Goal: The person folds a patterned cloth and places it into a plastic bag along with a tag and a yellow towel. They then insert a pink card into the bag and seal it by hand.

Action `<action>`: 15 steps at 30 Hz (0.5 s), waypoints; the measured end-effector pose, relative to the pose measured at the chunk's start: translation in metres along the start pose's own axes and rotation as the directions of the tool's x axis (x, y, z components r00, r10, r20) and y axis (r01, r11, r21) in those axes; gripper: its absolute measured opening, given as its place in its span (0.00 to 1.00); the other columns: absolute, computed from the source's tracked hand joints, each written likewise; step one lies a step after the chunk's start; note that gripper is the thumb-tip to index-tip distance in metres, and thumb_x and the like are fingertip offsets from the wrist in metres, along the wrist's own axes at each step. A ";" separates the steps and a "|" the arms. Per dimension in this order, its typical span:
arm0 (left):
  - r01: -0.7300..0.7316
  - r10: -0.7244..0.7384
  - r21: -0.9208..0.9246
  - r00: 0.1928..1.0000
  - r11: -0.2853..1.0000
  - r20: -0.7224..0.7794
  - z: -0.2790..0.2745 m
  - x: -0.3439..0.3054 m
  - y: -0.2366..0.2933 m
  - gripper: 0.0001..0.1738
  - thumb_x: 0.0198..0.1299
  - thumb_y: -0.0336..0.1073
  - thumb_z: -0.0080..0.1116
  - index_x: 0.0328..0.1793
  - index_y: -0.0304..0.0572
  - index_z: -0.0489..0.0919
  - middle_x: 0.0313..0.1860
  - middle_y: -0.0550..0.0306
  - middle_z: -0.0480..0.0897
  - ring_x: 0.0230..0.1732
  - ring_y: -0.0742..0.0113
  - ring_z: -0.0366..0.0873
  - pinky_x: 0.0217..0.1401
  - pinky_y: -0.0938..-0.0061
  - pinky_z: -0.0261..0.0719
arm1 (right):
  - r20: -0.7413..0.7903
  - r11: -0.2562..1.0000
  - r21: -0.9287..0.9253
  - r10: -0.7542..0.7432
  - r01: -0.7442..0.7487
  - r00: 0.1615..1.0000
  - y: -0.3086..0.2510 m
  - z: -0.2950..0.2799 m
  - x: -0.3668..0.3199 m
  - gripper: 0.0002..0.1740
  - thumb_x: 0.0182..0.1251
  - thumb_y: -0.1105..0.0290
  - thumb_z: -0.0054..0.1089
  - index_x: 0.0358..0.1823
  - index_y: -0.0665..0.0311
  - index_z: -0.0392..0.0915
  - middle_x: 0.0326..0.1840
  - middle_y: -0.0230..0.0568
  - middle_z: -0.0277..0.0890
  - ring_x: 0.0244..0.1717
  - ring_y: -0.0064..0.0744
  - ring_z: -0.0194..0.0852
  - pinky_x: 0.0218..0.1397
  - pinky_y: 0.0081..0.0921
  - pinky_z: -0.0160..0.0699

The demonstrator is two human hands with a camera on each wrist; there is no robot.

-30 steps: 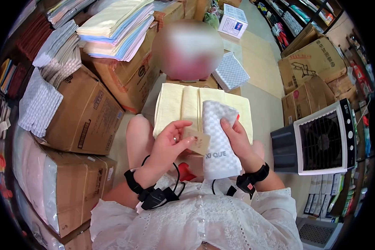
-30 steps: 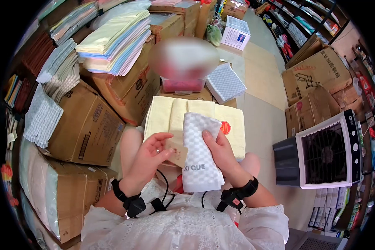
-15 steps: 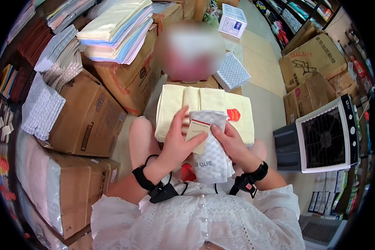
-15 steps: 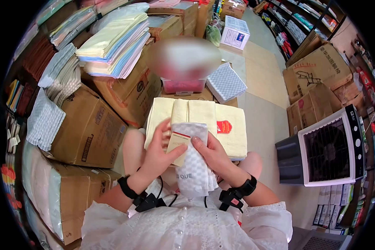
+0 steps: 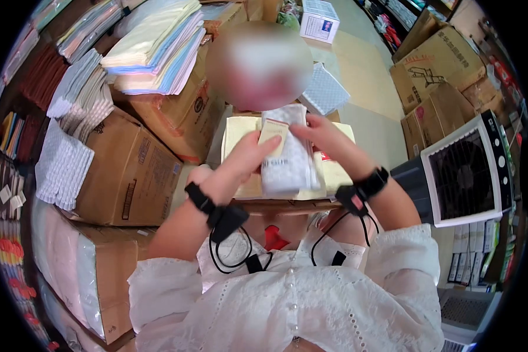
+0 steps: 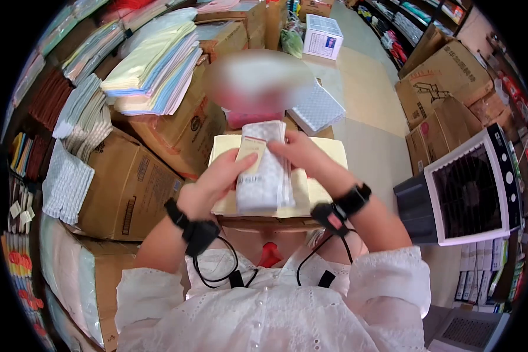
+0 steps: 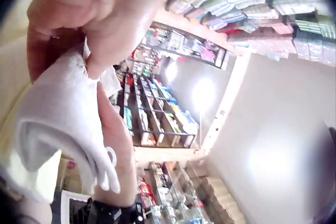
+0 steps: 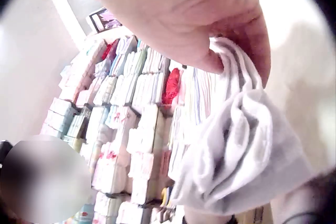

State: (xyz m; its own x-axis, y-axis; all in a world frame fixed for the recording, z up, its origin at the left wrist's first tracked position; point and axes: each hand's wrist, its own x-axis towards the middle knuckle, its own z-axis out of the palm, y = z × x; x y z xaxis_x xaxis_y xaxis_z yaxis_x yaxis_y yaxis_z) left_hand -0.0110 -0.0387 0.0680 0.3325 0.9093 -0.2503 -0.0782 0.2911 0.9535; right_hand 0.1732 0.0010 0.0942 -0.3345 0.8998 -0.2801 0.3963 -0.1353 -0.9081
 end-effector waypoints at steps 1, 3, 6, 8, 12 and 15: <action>0.068 -0.068 -0.017 0.998 0.998 0.015 -0.003 0.014 0.000 0.21 0.61 0.44 0.52 0.54 0.38 0.70 0.41 0.59 0.79 0.37 0.74 0.78 0.37 0.77 0.77 | -0.019 0.998 0.055 0.005 -0.004 1.000 0.006 -0.005 0.014 0.21 0.58 0.60 0.56 0.45 0.70 0.72 0.34 0.39 0.76 0.27 0.25 0.75 0.27 0.23 0.75; 0.127 -0.126 -0.025 0.991 0.992 0.033 -0.003 0.028 -0.001 0.21 0.61 0.47 0.51 0.53 0.41 0.71 0.40 0.61 0.79 0.36 0.75 0.78 0.35 0.78 0.78 | -0.046 0.994 0.109 0.001 0.004 0.999 0.019 -0.009 0.028 0.22 0.57 0.59 0.57 0.44 0.73 0.71 0.34 0.42 0.76 0.27 0.28 0.76 0.28 0.25 0.76; 0.200 -0.200 0.028 0.980 0.979 -0.016 -0.001 0.030 -0.011 0.20 0.61 0.46 0.52 0.53 0.40 0.71 0.38 0.60 0.80 0.33 0.73 0.80 0.30 0.74 0.80 | -0.045 0.997 -0.023 0.076 -0.077 0.996 0.032 -0.010 0.035 0.27 0.55 0.57 0.60 0.43 0.77 0.70 0.33 0.46 0.76 0.28 0.33 0.77 0.30 0.28 0.78; 0.254 -0.252 0.143 0.967 0.957 -0.034 -0.002 0.032 -0.023 0.20 0.60 0.45 0.53 0.52 0.40 0.72 0.37 0.60 0.80 0.31 0.72 0.80 0.28 0.74 0.80 | -0.015 0.978 -0.138 0.156 -0.156 0.988 0.040 -0.010 0.034 0.24 0.57 0.59 0.61 0.42 0.75 0.68 0.36 0.47 0.75 0.31 0.35 0.78 0.30 0.29 0.80; 0.206 -0.199 0.205 0.978 0.957 -0.055 -0.006 0.040 -0.032 0.20 0.60 0.45 0.53 0.52 0.40 0.73 0.37 0.59 0.80 0.30 0.71 0.80 0.25 0.74 0.79 | -0.043 0.995 -0.064 0.079 -0.082 0.996 0.047 -0.008 0.032 0.28 0.53 0.56 0.61 0.41 0.78 0.70 0.32 0.47 0.76 0.27 0.33 0.77 0.28 0.27 0.78; 0.219 -0.213 0.246 0.976 0.944 -0.053 -0.004 0.039 -0.031 0.21 0.59 0.46 0.54 0.51 0.40 0.73 0.35 0.60 0.80 0.27 0.72 0.78 0.20 0.77 0.76 | -0.030 0.995 -0.010 0.097 -0.098 0.995 0.050 -0.009 0.030 0.26 0.54 0.57 0.61 0.41 0.78 0.71 0.32 0.45 0.76 0.27 0.31 0.76 0.27 0.27 0.76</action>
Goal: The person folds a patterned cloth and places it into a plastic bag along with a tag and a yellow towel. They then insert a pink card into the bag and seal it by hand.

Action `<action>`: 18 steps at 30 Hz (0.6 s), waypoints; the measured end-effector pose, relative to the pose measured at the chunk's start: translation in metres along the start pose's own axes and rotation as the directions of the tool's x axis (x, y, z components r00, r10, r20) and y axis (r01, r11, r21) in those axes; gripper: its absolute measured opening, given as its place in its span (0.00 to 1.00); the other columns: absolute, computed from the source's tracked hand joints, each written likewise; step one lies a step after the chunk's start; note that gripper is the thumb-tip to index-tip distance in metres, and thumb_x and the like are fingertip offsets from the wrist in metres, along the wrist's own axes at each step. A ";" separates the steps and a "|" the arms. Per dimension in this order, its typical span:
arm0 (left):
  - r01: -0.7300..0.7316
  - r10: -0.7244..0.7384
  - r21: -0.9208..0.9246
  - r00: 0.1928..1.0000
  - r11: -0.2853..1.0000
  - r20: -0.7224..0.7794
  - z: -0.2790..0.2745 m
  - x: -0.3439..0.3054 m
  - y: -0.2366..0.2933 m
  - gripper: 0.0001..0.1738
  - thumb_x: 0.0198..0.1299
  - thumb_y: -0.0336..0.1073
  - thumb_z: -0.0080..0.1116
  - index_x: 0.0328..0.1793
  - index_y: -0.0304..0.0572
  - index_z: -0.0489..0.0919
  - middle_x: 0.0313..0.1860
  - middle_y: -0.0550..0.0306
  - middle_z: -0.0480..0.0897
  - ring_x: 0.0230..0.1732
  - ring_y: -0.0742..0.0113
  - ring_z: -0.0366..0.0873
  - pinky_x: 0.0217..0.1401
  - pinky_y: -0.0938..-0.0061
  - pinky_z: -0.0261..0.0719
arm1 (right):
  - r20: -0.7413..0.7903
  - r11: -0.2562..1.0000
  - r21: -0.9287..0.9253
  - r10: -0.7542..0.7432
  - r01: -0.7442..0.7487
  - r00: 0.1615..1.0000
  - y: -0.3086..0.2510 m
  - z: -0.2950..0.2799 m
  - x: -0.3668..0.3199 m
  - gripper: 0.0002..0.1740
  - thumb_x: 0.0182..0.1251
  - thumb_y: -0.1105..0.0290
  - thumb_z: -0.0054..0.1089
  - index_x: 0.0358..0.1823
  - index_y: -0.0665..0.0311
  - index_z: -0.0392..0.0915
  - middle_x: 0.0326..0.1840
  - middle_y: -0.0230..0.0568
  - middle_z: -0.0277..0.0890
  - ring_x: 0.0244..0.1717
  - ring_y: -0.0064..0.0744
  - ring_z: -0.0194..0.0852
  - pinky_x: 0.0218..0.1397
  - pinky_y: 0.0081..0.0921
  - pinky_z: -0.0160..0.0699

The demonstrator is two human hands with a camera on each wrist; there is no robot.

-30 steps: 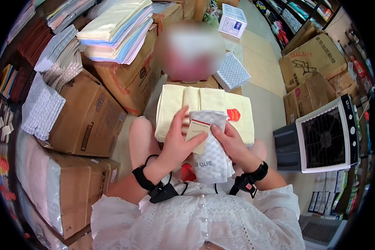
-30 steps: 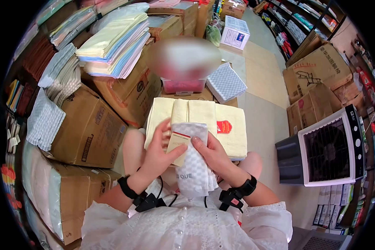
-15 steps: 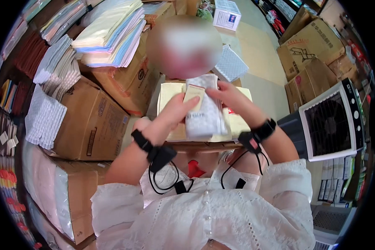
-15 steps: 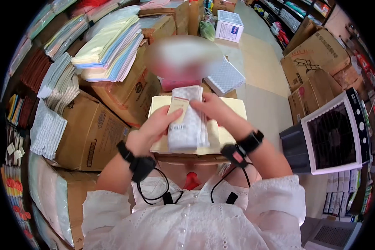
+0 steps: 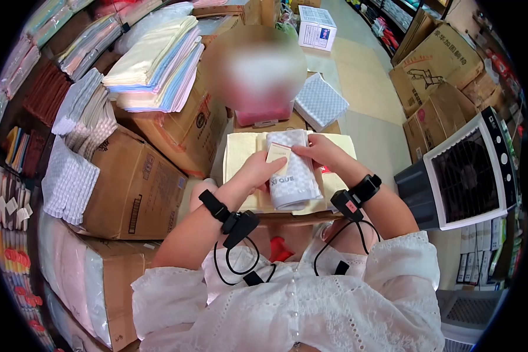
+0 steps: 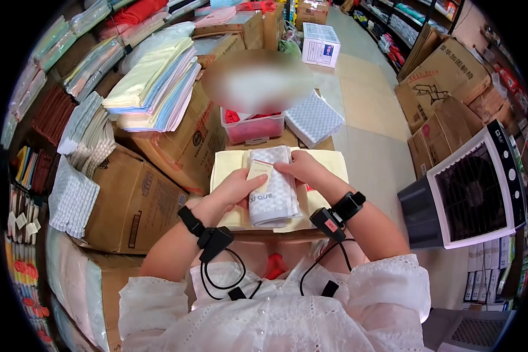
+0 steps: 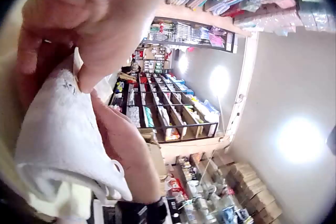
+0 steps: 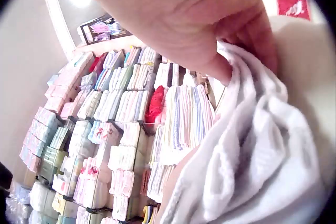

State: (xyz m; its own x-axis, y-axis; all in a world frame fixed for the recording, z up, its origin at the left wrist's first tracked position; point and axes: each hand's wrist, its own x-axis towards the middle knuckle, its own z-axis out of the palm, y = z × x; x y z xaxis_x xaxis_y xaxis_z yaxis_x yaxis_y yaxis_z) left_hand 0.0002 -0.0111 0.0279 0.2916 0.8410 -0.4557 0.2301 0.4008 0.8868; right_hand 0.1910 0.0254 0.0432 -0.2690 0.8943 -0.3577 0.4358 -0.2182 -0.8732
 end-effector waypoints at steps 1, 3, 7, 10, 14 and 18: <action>0.018 -0.019 0.112 1.000 0.994 0.015 0.001 0.000 -0.001 0.21 0.59 0.47 0.54 0.51 0.39 0.74 0.34 0.60 0.79 0.26 0.72 0.78 0.18 0.78 0.75 | 0.023 1.000 0.013 0.027 -0.028 0.999 0.001 0.000 -0.001 0.26 0.54 0.57 0.61 0.40 0.77 0.71 0.31 0.45 0.76 0.26 0.31 0.76 0.26 0.27 0.76; 0.008 -0.008 0.140 1.000 0.990 0.004 0.002 -0.001 0.000 0.21 0.57 0.47 0.54 0.48 0.38 0.74 0.31 0.59 0.79 0.22 0.73 0.76 0.16 0.78 0.73 | 0.004 1.000 -0.019 0.016 -0.016 1.000 0.003 0.000 0.001 0.26 0.54 0.57 0.61 0.39 0.77 0.72 0.30 0.45 0.76 0.26 0.31 0.76 0.25 0.28 0.75; -0.087 0.107 0.192 0.989 0.978 -0.098 0.005 -0.001 -0.002 0.23 0.55 0.48 0.56 0.46 0.34 0.74 0.29 0.56 0.79 0.19 0.71 0.75 0.14 0.77 0.72 | -0.073 0.992 -0.115 -0.065 0.056 0.995 0.009 0.001 0.007 0.27 0.51 0.55 0.62 0.37 0.76 0.73 0.28 0.45 0.75 0.25 0.31 0.76 0.25 0.28 0.75; -0.110 0.139 0.205 0.981 0.973 -0.134 0.005 -0.003 0.002 0.24 0.54 0.48 0.57 0.45 0.31 0.73 0.29 0.54 0.78 0.18 0.69 0.75 0.13 0.76 0.71 | -0.066 0.990 -0.142 -0.021 0.012 0.998 0.007 0.003 0.003 0.27 0.50 0.53 0.62 0.35 0.76 0.73 0.28 0.47 0.76 0.26 0.33 0.76 0.26 0.28 0.75; -0.073 0.098 0.233 0.990 0.970 -0.098 0.003 -0.004 0.008 0.25 0.53 0.46 0.59 0.44 0.28 0.73 0.28 0.53 0.78 0.20 0.70 0.75 0.14 0.75 0.71 | -0.100 0.954 -0.292 -0.097 0.064 0.990 0.002 0.000 0.003 0.26 0.51 0.55 0.62 0.39 0.74 0.71 0.26 0.50 0.75 0.24 0.41 0.76 0.27 0.33 0.75; -0.189 0.246 0.267 0.949 0.945 -0.197 0.004 0.011 -0.012 0.27 0.49 0.47 0.60 0.42 0.25 0.74 0.34 0.39 0.80 0.38 0.52 0.79 0.40 0.65 0.75 | -0.223 0.609 -0.764 -0.559 0.213 0.798 -0.026 0.007 -0.018 0.24 0.53 0.65 0.60 0.51 0.67 0.66 0.42 0.50 0.73 0.40 0.44 0.74 0.44 0.34 0.73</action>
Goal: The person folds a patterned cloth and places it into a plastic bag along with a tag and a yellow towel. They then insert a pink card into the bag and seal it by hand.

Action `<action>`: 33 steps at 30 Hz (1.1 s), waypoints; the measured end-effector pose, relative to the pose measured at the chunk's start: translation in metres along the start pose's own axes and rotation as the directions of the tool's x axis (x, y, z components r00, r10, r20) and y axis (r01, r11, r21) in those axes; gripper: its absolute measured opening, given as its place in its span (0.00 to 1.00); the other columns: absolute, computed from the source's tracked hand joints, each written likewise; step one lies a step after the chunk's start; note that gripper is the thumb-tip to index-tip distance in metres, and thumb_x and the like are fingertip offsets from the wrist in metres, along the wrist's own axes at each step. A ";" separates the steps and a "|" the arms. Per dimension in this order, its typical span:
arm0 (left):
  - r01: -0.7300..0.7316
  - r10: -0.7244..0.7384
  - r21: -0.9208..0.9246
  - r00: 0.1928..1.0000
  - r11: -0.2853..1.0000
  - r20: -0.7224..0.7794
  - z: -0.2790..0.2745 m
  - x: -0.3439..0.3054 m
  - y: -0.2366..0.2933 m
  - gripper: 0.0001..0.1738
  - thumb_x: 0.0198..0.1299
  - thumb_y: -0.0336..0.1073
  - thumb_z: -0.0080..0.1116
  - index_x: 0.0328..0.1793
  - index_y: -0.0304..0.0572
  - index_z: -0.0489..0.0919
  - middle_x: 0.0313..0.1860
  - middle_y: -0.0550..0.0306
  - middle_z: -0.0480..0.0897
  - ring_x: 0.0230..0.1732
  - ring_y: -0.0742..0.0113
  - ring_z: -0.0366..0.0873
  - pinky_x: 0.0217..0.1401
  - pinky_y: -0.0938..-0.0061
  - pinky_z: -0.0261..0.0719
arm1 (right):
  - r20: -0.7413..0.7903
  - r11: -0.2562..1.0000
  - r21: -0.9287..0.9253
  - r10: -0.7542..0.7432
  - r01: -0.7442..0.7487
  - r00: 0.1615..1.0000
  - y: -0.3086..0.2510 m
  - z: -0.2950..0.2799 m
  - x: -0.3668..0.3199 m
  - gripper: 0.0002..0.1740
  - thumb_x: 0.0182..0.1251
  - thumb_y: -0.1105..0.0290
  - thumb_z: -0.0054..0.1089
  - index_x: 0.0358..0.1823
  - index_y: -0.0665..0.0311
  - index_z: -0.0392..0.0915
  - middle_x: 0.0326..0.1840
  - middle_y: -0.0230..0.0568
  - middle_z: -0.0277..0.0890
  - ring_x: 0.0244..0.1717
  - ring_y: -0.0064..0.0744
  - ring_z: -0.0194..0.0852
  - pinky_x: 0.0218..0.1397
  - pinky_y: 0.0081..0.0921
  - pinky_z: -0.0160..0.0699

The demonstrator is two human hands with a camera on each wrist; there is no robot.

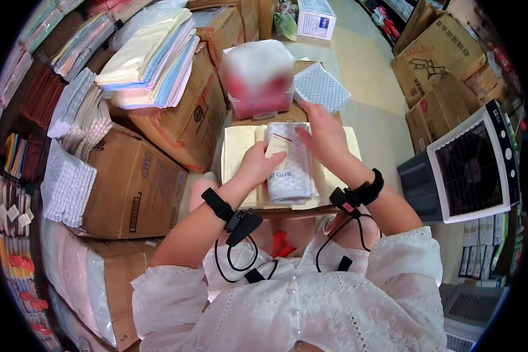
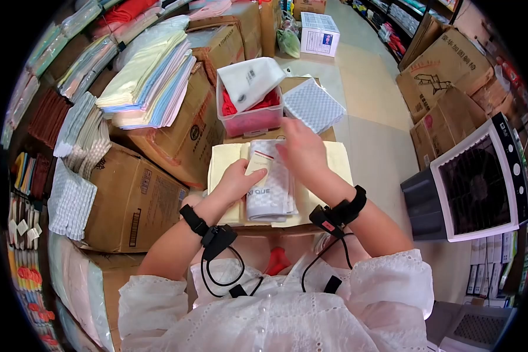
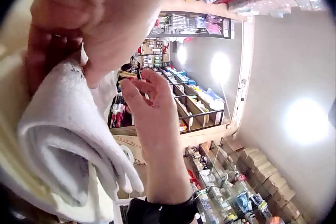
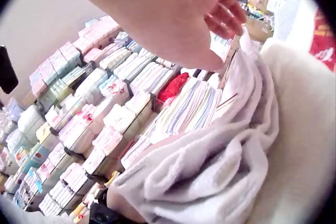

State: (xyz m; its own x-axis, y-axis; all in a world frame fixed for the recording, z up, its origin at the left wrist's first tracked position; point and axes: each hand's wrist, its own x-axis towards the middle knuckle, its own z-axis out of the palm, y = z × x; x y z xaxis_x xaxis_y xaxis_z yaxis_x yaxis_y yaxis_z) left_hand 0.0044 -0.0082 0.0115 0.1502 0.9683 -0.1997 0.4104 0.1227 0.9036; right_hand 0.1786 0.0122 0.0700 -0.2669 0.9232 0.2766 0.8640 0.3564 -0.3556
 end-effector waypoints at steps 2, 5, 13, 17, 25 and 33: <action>-0.029 0.031 0.057 0.999 0.998 -0.035 0.001 0.001 -0.003 0.27 0.48 0.48 0.61 0.40 0.25 0.74 0.34 0.37 0.79 0.37 0.48 0.79 0.40 0.63 0.75 | -0.124 0.944 0.020 -0.323 0.328 0.938 -0.002 0.009 -0.004 0.25 0.53 0.72 0.54 0.55 0.66 0.64 0.56 0.49 0.65 0.57 0.46 0.64 0.58 0.36 0.64; -0.033 0.043 0.160 0.997 0.987 -0.063 0.002 0.004 -0.009 0.29 0.47 0.49 0.61 0.43 0.26 0.72 0.31 0.37 0.79 0.36 0.46 0.78 0.40 0.61 0.75 | 0.068 0.920 -0.041 -0.388 0.391 0.919 0.009 0.045 -0.015 0.25 0.55 0.74 0.50 0.57 0.68 0.62 0.60 0.52 0.62 0.62 0.48 0.58 0.63 0.37 0.59; -0.401 0.620 0.742 0.784 0.538 -0.025 0.009 -0.046 0.019 0.38 0.51 0.51 0.57 0.60 0.29 0.62 0.63 0.40 0.62 0.65 0.47 0.58 0.67 0.53 0.51 | 0.133 0.925 0.018 -0.377 0.379 0.916 0.014 0.046 -0.022 0.29 0.56 0.73 0.48 0.62 0.71 0.58 0.65 0.55 0.55 0.68 0.52 0.48 0.68 0.38 0.51; -0.574 0.580 0.689 0.769 0.442 0.269 0.021 -0.057 0.008 0.39 0.59 0.52 0.46 0.66 0.26 0.55 0.68 0.36 0.54 0.70 0.42 0.47 0.70 0.53 0.43 | 0.084 0.913 0.164 -0.389 0.372 0.917 0.025 0.051 -0.024 0.29 0.55 0.76 0.48 0.61 0.70 0.59 0.66 0.56 0.54 0.68 0.53 0.48 0.67 0.38 0.53; -0.576 0.571 0.672 0.776 0.466 0.268 0.027 -0.059 0.007 0.37 0.59 0.52 0.45 0.66 0.30 0.57 0.67 0.33 0.54 0.69 0.39 0.49 0.69 0.53 0.45 | 0.085 0.882 0.210 -0.447 0.422 0.891 0.028 0.040 -0.022 0.28 0.53 0.77 0.50 0.59 0.70 0.60 0.65 0.57 0.54 0.67 0.54 0.49 0.66 0.38 0.55; -0.589 0.580 0.683 0.761 0.431 0.290 0.026 -0.058 0.008 0.36 0.58 0.51 0.48 0.65 0.31 0.59 0.66 0.33 0.55 0.68 0.38 0.50 0.68 0.52 0.48 | 0.100 0.934 0.060 -0.356 0.351 0.929 0.013 0.028 -0.064 0.29 0.52 0.75 0.50 0.58 0.74 0.60 0.63 0.59 0.56 0.65 0.53 0.54 0.64 0.35 0.60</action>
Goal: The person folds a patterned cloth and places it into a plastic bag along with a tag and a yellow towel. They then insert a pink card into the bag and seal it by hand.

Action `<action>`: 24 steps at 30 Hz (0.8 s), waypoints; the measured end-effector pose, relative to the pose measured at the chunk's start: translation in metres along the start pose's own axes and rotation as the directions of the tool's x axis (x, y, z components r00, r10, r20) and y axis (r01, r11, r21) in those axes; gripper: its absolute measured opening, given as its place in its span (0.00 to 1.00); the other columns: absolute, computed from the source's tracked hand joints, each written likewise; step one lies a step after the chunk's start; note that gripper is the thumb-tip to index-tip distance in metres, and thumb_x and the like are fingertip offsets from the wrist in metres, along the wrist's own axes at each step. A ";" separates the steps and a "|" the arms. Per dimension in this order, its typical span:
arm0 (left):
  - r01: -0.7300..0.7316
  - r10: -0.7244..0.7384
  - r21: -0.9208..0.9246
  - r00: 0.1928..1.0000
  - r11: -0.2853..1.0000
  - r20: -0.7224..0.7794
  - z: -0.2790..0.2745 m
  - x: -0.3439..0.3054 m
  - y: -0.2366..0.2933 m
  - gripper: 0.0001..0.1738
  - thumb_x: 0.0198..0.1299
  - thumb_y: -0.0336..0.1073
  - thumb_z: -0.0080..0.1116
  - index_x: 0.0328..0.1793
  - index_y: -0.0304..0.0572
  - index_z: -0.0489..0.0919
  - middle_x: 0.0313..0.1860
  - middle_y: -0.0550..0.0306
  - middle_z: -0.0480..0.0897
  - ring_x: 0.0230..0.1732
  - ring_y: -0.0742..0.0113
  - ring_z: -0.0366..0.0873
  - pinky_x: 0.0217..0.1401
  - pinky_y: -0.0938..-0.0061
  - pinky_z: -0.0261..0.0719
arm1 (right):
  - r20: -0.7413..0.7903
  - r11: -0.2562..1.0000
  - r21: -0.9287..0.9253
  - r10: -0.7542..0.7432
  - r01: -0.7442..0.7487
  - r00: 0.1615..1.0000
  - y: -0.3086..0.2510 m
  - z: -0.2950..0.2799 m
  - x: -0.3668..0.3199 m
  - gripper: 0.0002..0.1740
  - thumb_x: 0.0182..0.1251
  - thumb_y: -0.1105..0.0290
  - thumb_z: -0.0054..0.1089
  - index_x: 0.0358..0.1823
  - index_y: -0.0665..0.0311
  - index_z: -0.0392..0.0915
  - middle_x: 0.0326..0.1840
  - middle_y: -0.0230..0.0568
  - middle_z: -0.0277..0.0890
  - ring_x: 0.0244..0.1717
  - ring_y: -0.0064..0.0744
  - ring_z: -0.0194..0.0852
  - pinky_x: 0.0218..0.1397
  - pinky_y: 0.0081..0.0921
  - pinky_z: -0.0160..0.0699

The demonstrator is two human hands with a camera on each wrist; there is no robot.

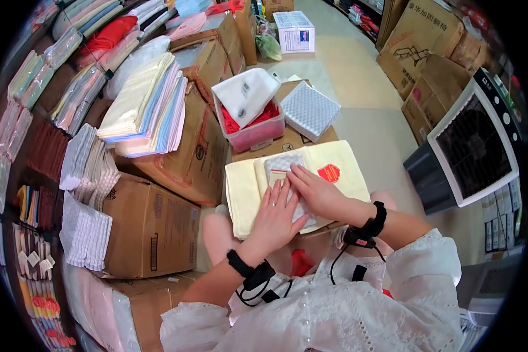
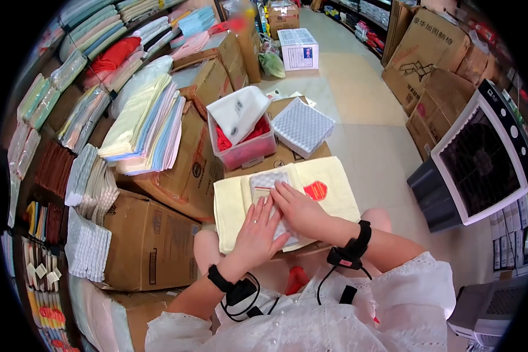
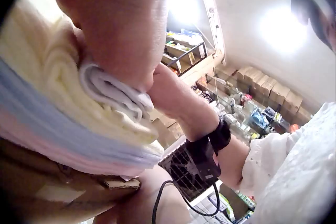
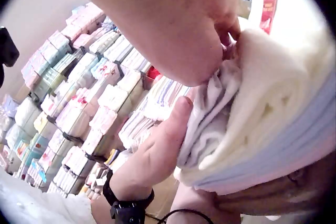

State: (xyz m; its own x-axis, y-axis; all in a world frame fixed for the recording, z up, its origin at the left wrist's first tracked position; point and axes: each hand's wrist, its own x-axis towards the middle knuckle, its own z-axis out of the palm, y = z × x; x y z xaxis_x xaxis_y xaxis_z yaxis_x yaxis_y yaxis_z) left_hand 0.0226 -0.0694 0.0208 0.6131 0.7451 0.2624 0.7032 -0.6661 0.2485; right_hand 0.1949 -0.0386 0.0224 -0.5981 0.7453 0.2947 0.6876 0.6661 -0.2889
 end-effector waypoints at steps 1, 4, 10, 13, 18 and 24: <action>0.005 -0.005 -0.006 1.000 1.000 0.001 0.000 0.000 0.000 0.36 0.58 0.51 0.48 0.65 0.31 0.59 0.66 0.33 0.55 0.68 0.38 0.50 0.68 0.52 0.48 | 0.015 1.000 0.025 -0.013 0.013 1.000 0.002 -0.003 0.001 0.29 0.52 0.75 0.50 0.59 0.74 0.59 0.63 0.59 0.55 0.65 0.53 0.54 0.63 0.35 0.61; 0.019 -0.019 0.000 1.000 1.000 0.005 0.002 -0.002 0.000 0.35 0.58 0.52 0.48 0.64 0.32 0.60 0.67 0.34 0.54 0.68 0.38 0.50 0.68 0.52 0.47 | 0.075 0.999 0.041 0.005 -0.008 0.997 0.002 -0.004 0.000 0.29 0.53 0.75 0.49 0.59 0.74 0.59 0.63 0.59 0.55 0.65 0.53 0.55 0.63 0.36 0.61; 0.044 -0.044 -0.016 0.999 0.999 -0.010 0.003 -0.003 0.001 0.35 0.58 0.52 0.48 0.65 0.34 0.61 0.68 0.35 0.53 0.68 0.39 0.50 0.69 0.53 0.46 | 0.116 0.994 0.109 0.014 -0.027 0.993 0.008 -0.012 0.011 0.28 0.53 0.76 0.50 0.59 0.71 0.60 0.63 0.56 0.56 0.64 0.50 0.57 0.63 0.34 0.61; 0.045 -0.046 -0.025 0.998 0.999 -0.042 0.003 -0.003 0.000 0.35 0.58 0.53 0.48 0.65 0.35 0.61 0.68 0.36 0.53 0.68 0.40 0.50 0.69 0.53 0.47 | 0.061 0.998 -0.054 -0.038 0.041 0.997 0.016 -0.010 0.017 0.26 0.52 0.75 0.52 0.56 0.69 0.63 0.61 0.54 0.60 0.62 0.47 0.60 0.60 0.33 0.64; 0.037 -0.039 -0.039 0.998 0.999 -0.050 0.000 -0.005 0.001 0.35 0.57 0.54 0.48 0.65 0.37 0.61 0.67 0.36 0.55 0.67 0.39 0.52 0.68 0.51 0.50 | 0.258 0.983 -0.172 0.113 -0.070 0.959 0.041 -0.037 0.074 0.18 0.47 0.73 0.53 0.44 0.66 0.73 0.42 0.45 0.76 0.46 0.44 0.74 0.42 0.38 0.74; 0.036 -0.039 -0.031 0.991 0.999 -0.124 0.000 -0.006 0.001 0.35 0.57 0.54 0.48 0.64 0.38 0.63 0.65 0.35 0.59 0.65 0.40 0.57 0.66 0.52 0.53 | 0.238 0.982 -0.187 0.073 -0.028 0.969 0.084 -0.022 0.191 0.11 0.49 0.73 0.49 0.33 0.64 0.79 0.29 0.49 0.77 0.34 0.48 0.76 0.36 0.42 0.74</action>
State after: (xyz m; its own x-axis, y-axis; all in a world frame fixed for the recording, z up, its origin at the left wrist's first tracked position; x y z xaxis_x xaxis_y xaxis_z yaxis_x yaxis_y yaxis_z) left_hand 0.0193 -0.0745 0.0195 0.5355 0.7610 0.3662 0.7130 -0.6398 0.2869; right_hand 0.1481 0.1588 0.0747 -0.6273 0.7773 0.0478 0.7688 0.6279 -0.1212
